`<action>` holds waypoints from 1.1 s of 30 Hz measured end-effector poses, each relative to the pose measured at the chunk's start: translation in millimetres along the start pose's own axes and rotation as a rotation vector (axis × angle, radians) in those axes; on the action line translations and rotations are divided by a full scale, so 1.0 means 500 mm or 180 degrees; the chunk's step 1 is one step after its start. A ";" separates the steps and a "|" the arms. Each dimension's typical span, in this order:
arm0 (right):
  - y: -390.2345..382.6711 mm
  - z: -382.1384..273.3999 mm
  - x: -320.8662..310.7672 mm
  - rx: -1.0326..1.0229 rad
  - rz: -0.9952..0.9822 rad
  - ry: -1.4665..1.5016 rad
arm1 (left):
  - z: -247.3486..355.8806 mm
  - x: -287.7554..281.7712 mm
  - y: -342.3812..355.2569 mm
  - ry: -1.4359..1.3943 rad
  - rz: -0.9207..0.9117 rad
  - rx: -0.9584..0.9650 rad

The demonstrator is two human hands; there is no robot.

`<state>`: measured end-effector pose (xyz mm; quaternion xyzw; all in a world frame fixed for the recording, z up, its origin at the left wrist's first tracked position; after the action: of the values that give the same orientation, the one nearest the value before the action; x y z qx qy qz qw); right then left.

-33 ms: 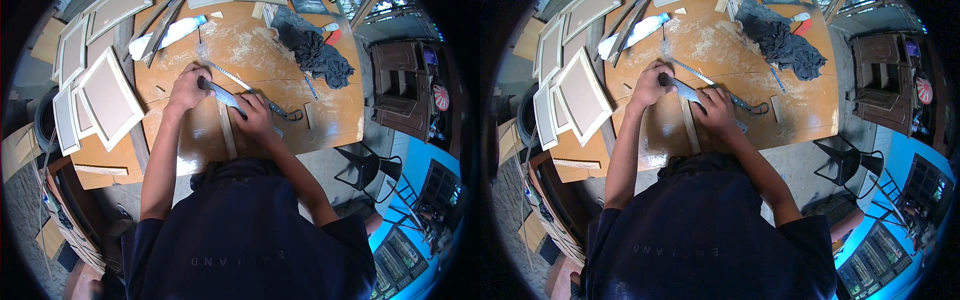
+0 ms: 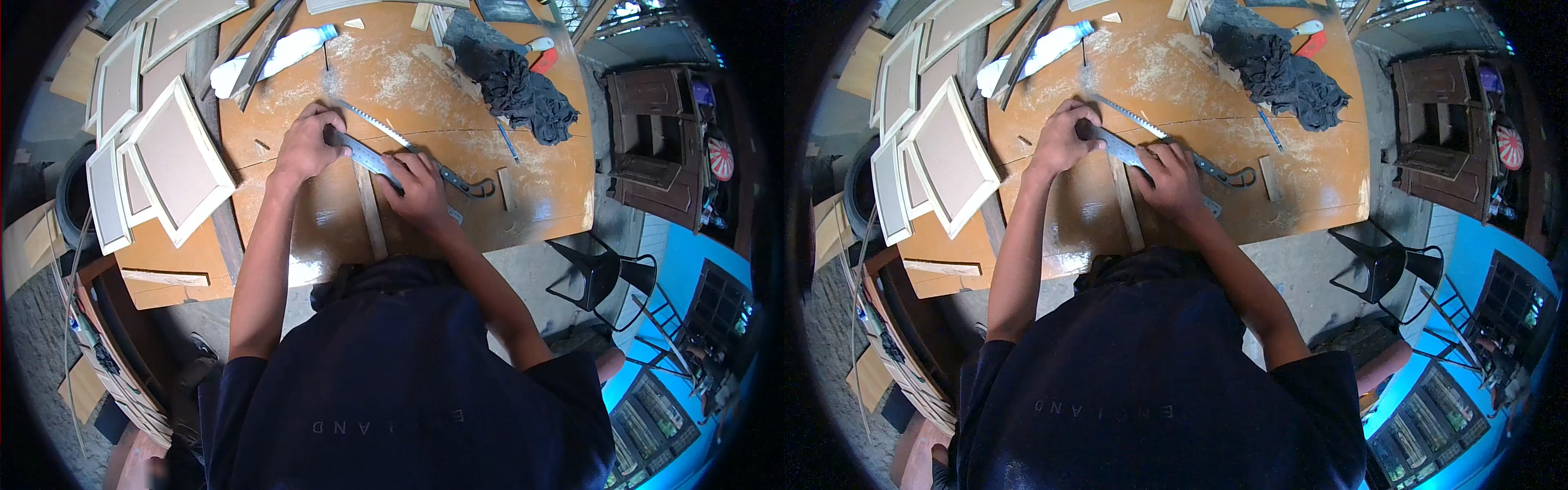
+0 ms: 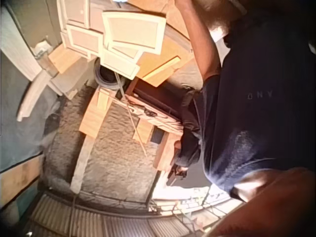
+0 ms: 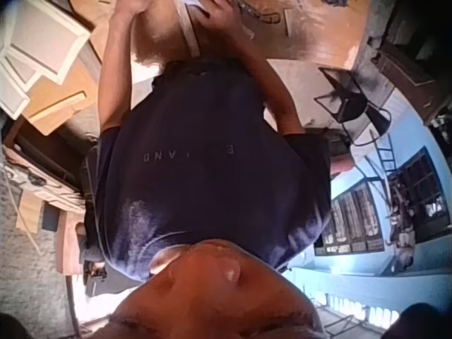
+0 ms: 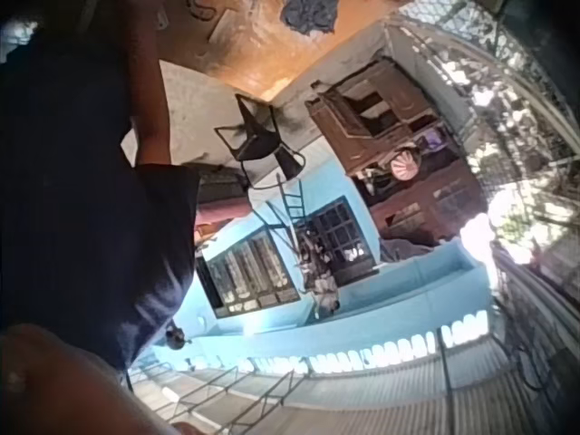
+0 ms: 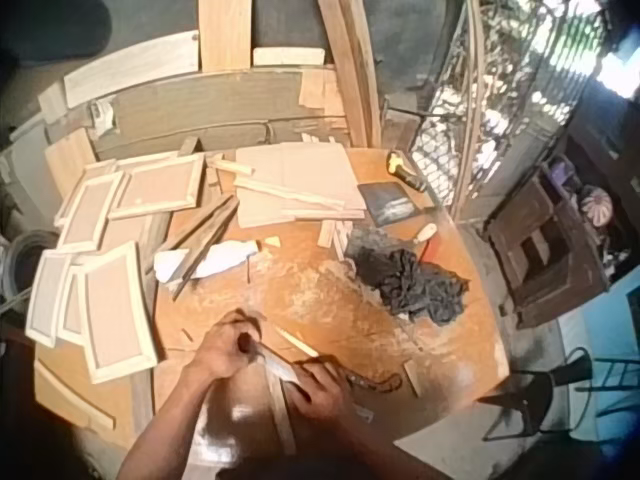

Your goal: The recorder is measuring, marking, and sawing a small wooden stick as part of a framing project.

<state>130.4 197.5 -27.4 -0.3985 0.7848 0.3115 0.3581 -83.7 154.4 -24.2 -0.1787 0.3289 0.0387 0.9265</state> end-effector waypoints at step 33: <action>-0.006 0.003 0.003 -0.0007 0.0087 0.0002 | 0.025 0.003 -0.001 0.0565 -0.0328 -0.0348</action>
<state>132.6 196.6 -29.8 -0.3882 0.7899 0.3172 0.3531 -74.8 158.3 -15.9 -0.2485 0.3975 -0.0071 0.8833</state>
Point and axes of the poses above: each hand's wrist, its own y-axis towards the middle knuckle, its own x-axis out of the palm, z = x × y, the point moved 5 cm from there along y, towards the middle knuckle, and after that the axes turned 12 degrees about -z, right-handed, at the moved point
